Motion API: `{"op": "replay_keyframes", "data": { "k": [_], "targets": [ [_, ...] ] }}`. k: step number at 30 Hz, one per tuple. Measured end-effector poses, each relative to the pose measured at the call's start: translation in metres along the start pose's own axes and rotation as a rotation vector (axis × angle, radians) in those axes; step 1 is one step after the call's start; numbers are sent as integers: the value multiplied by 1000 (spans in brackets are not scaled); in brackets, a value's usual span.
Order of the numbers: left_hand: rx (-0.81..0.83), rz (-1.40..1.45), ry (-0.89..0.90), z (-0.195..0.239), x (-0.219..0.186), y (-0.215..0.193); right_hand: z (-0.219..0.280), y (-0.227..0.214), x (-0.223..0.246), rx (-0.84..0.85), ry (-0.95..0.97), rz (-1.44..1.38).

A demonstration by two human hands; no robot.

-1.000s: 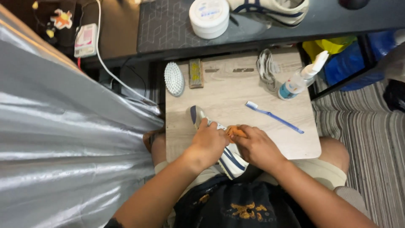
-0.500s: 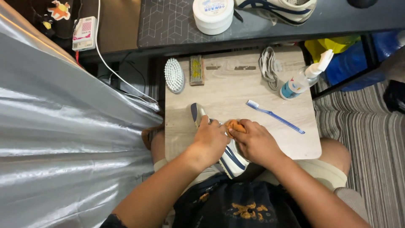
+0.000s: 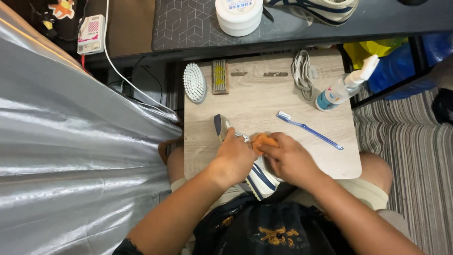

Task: The person scrubs a white and blue sneaker with a toothbrush, wipes it with an orange cloth, applies a spray cleaner, and continues scrubbing the shoe surface.

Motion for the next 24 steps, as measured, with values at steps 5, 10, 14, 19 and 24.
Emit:
{"op": "replay_keyframes", "data": {
  "k": [5,10,14,19,24],
  "targets": [
    [50,29,-5,3,1,-10,2,13,-3,11,-15,33],
    [47,45,-16,4,1,-9,18,18,-14,2,19,6],
    [38,89,-9,1,2,-7,28,13,-30,31,101,-3],
    [38,66,-16,7,0,-12,1,0,-9,11,120,-99],
    [69,81,-12,7,-1,-13,1,1,6,23,11,44]
  ]
}}
Point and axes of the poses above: each hand's wrist, its own z-axis away from the middle knuckle, its own y-axis out of the palm, x = y × z, the point moved 4 cm from there along -z, towards the middle knuckle, and after that the axes turned 3 degrees about x, right-handed, at the moved point
